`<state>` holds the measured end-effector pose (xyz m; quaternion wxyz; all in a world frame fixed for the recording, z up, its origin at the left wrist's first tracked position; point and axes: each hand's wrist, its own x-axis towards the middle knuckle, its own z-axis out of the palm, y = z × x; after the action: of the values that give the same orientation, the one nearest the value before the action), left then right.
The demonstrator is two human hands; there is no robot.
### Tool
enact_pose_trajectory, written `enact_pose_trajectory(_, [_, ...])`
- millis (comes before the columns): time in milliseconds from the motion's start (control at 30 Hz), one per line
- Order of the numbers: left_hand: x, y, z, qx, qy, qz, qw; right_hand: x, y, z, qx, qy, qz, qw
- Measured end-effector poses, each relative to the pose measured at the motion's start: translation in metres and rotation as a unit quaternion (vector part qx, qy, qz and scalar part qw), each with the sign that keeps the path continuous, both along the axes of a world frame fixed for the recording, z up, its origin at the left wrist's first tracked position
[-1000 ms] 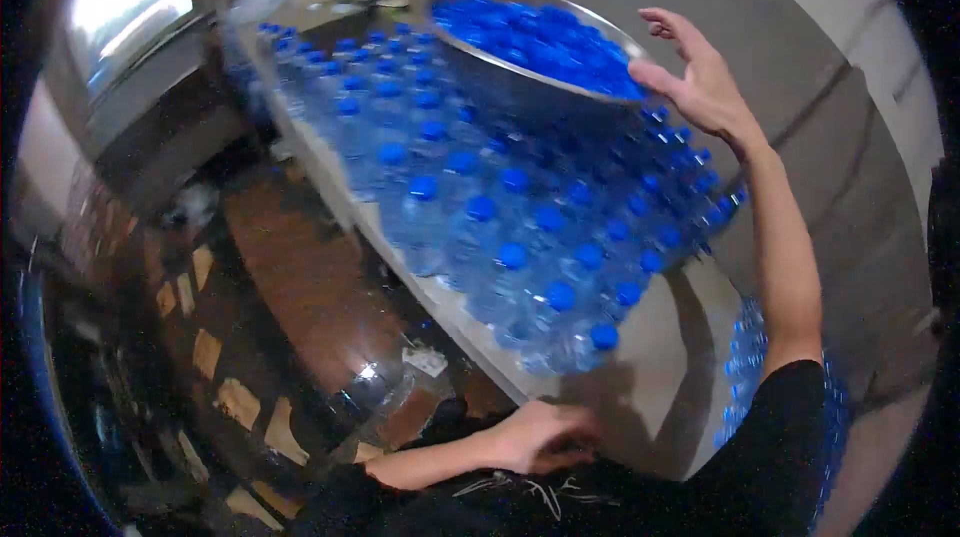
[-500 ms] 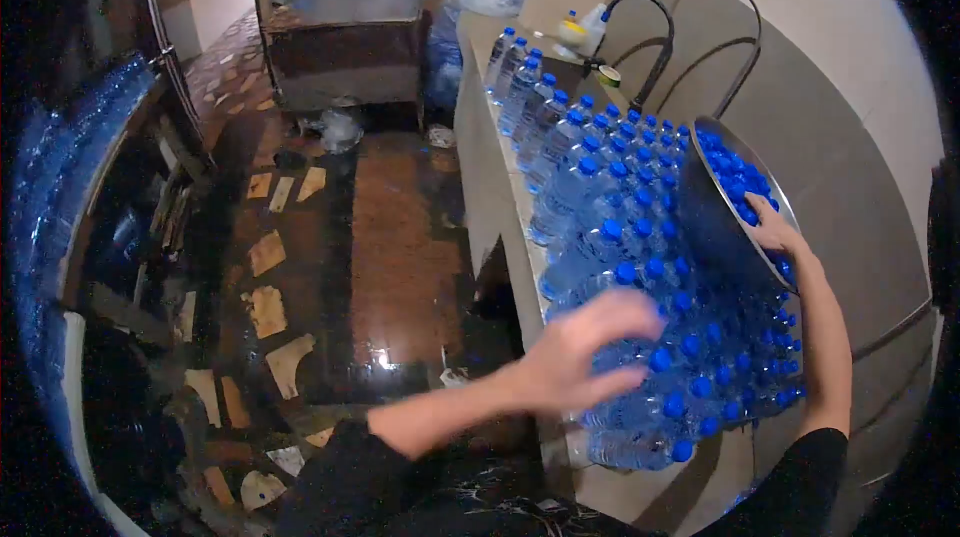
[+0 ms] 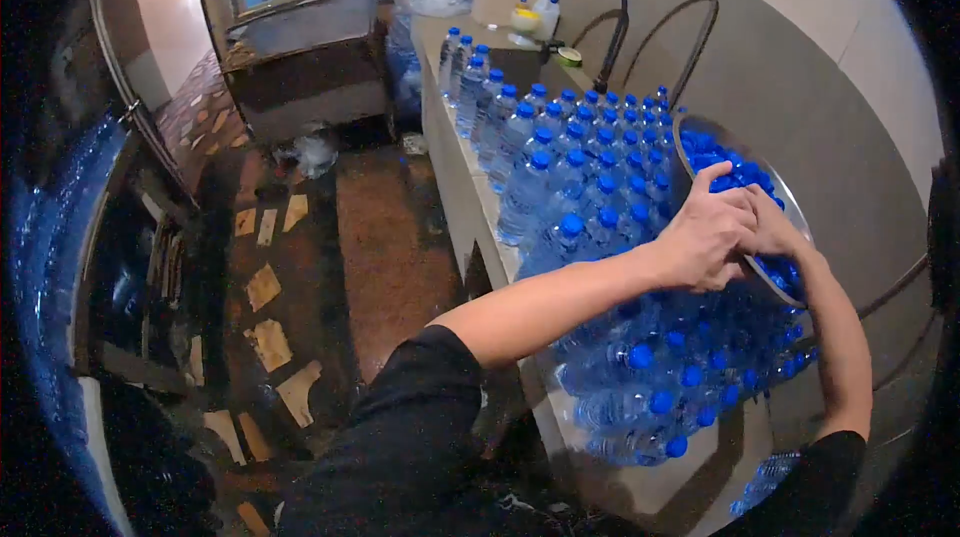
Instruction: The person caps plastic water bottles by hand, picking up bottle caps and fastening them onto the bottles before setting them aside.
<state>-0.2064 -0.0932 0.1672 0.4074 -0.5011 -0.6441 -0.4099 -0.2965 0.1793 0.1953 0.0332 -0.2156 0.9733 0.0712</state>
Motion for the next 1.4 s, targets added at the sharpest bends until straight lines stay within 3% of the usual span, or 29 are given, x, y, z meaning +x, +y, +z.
enact_pose_trajectory(67, [0.008,0.007,-0.005,-0.010,-0.004,0.004,1.000,0.055,-0.047,0.040,-0.042,-0.024,-0.046,0.998])
enact_pose_trajectory(100, [0.011,0.009,-0.005,0.009,-0.006,-0.016,1.000,0.047,-0.022,0.021,-0.054,0.054,-0.045,0.996])
enact_pose_trajectory(200, [0.013,0.017,-0.006,0.022,-0.008,-0.020,1.000,0.061,-0.021,0.022,-0.110,0.068,-0.109,0.986])
enact_pose_trajectory(367, [0.015,0.020,-0.003,-0.001,-0.022,-0.011,1.000,0.068,-0.024,0.027,-0.072,0.138,-0.106,0.982])
enact_pose_trajectory(567, [0.019,0.012,-0.001,-0.025,-0.043,0.008,0.999,0.059,-0.035,0.036,-0.065,0.120,-0.124,0.983])
enact_pose_trajectory(667, [0.019,0.010,-0.001,-0.016,-0.041,0.009,0.999,0.052,-0.017,0.029,-0.089,0.187,-0.079,0.975])
enact_pose_trajectory(867, [0.020,0.008,0.002,-0.043,-0.049,0.009,0.998,0.056,-0.021,0.039,-0.045,0.120,-0.115,0.985])
enact_pose_trajectory(967, [0.020,0.010,0.002,-0.035,-0.042,0.006,0.998,0.058,-0.014,0.029,-0.031,0.170,-0.108,0.979])
enact_pose_trajectory(1067, [0.020,0.008,0.005,-0.035,-0.033,0.010,0.999,0.054,-0.015,0.038,-0.095,0.138,-0.156,0.973])
enact_pose_trajectory(1267, [0.023,0.005,0.009,-0.051,-0.038,0.019,0.998,0.042,0.007,0.048,-0.094,0.243,-0.118,0.958])
enact_pose_trajectory(1367, [0.028,0.003,0.012,-0.038,-0.031,0.003,0.999,0.061,0.023,0.077,-0.199,0.278,-0.131,0.931])
enact_pose_trajectory(1400, [0.030,0.002,0.014,-0.028,-0.023,0.005,0.999,0.072,0.033,0.091,-0.184,0.269,-0.150,0.933])
